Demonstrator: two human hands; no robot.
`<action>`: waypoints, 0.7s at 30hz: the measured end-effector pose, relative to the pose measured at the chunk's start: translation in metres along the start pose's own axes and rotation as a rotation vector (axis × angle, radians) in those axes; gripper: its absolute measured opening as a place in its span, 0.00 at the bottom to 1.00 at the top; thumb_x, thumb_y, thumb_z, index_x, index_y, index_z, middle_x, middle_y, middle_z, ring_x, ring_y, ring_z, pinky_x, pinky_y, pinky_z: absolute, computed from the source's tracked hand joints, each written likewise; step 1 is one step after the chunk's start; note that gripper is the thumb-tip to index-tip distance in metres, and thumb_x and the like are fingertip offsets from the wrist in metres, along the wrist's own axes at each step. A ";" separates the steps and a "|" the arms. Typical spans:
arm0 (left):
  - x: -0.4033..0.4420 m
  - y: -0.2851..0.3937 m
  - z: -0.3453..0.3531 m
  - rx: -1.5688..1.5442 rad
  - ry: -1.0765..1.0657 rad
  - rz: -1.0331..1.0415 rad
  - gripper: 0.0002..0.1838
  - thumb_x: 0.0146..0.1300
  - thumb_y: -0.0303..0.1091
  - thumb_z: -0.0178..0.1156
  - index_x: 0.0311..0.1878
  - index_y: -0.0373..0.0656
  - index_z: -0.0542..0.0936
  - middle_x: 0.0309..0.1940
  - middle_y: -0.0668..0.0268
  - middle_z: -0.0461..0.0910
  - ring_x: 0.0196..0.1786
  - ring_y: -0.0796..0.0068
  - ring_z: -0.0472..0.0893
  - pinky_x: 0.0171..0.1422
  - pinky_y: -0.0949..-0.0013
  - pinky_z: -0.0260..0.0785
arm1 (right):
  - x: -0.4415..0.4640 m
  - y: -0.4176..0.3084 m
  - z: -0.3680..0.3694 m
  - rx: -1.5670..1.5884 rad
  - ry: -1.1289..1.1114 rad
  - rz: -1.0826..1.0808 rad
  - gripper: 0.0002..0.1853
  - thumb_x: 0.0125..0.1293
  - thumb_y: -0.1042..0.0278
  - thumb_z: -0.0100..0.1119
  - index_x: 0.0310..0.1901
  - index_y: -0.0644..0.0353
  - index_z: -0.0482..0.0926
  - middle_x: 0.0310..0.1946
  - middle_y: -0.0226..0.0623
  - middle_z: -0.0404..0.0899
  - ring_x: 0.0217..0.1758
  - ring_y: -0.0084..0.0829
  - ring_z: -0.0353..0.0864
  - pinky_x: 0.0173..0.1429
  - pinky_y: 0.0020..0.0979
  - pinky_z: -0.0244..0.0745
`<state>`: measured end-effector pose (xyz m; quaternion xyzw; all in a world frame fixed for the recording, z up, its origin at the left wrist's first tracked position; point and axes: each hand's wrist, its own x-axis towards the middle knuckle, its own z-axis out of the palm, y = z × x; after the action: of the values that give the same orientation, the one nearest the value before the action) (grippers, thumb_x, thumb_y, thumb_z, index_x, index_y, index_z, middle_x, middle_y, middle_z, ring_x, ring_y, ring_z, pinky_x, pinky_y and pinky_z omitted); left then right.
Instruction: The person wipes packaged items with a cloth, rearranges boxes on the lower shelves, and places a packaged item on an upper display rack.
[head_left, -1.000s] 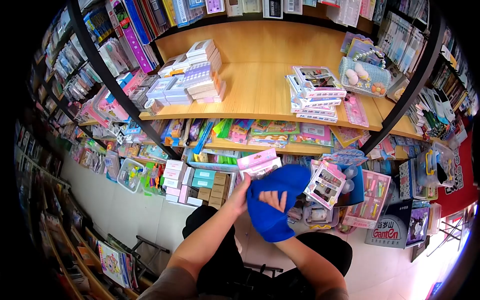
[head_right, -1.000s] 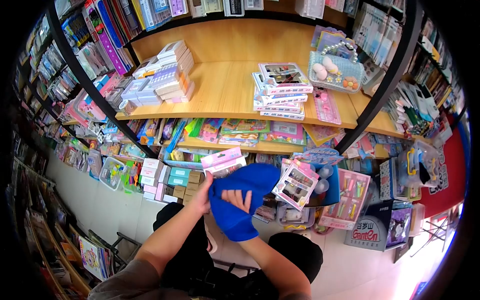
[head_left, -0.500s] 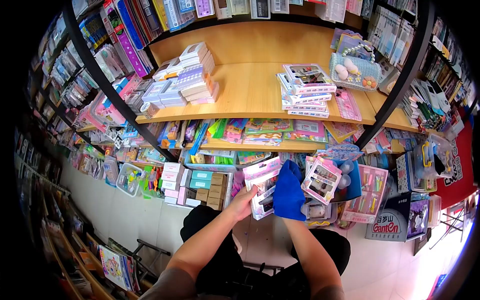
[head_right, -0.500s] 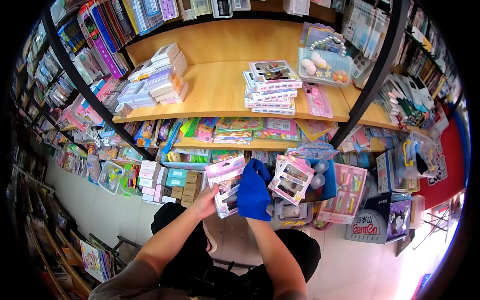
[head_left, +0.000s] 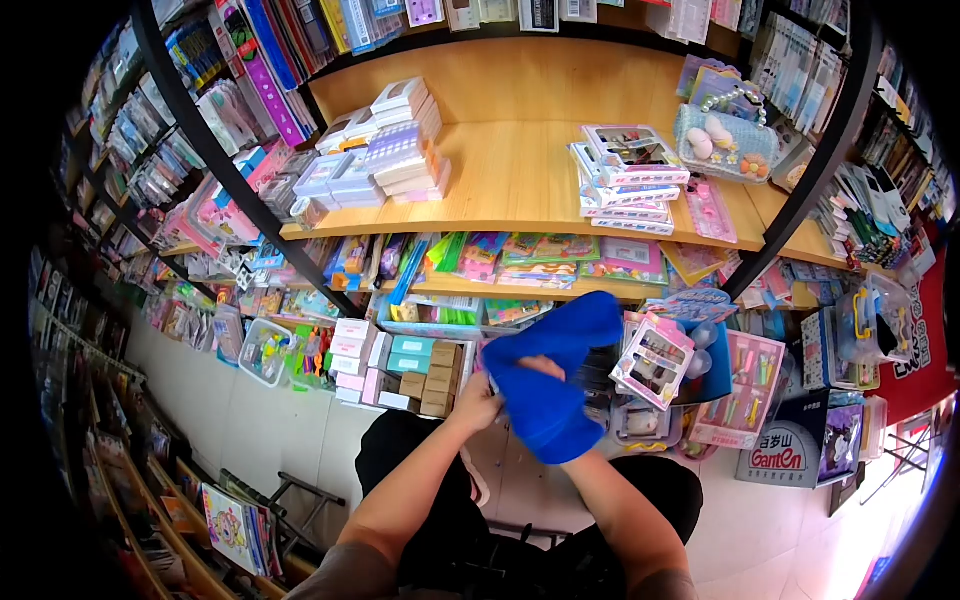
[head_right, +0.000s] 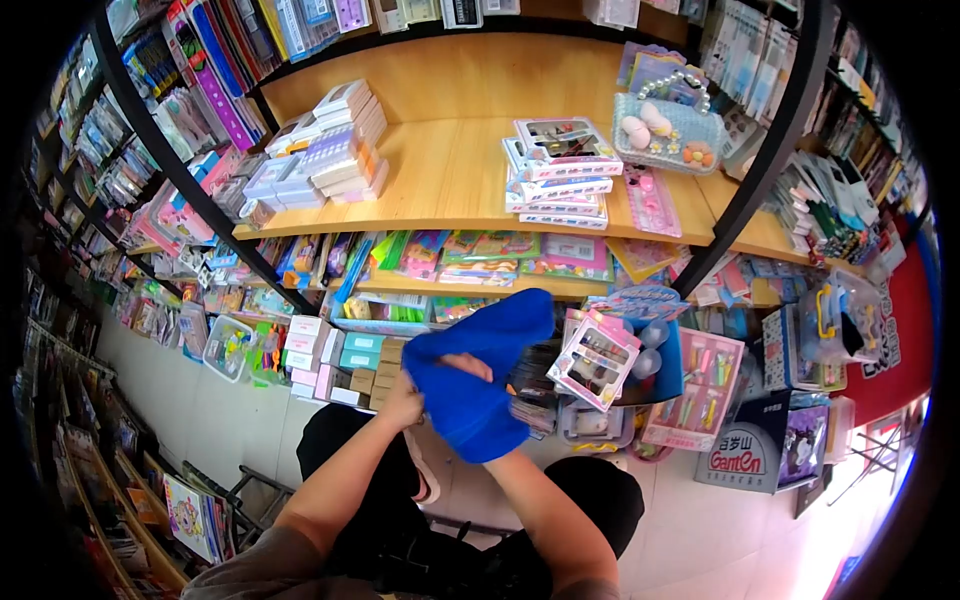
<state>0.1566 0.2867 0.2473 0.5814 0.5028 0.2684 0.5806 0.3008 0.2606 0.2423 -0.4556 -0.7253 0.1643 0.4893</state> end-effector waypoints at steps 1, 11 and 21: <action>0.008 -0.020 0.000 -0.025 0.031 0.136 0.07 0.59 0.26 0.54 0.40 0.36 0.76 0.27 0.68 0.78 0.28 0.81 0.73 0.32 0.74 0.67 | 0.000 -0.004 0.002 -0.099 -0.035 -0.014 0.19 0.54 0.68 0.52 0.49 0.56 0.75 0.49 0.39 0.72 0.56 0.41 0.68 0.58 0.41 0.60; 0.003 -0.040 -0.013 -0.050 -0.011 0.221 0.14 0.64 0.35 0.54 0.48 0.36 0.74 0.36 0.71 0.76 0.38 0.81 0.71 0.44 0.73 0.66 | 0.005 0.017 -0.005 -0.304 0.184 0.176 0.10 0.58 0.67 0.51 0.41 0.51 0.79 0.45 0.34 0.74 0.52 0.40 0.69 0.55 0.41 0.60; 0.002 -0.023 -0.031 0.007 0.019 0.394 0.18 0.63 0.31 0.54 0.55 0.35 0.71 0.43 0.64 0.78 0.45 0.78 0.74 0.52 0.71 0.66 | 0.026 0.006 -0.024 -0.017 0.142 0.644 0.18 0.60 0.68 0.50 0.53 0.57 0.69 0.50 0.46 0.68 0.52 0.49 0.68 0.51 0.41 0.65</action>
<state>0.1235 0.2971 0.2309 0.6680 0.3859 0.3805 0.5099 0.3220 0.2805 0.2640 -0.6758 -0.5095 0.2722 0.4578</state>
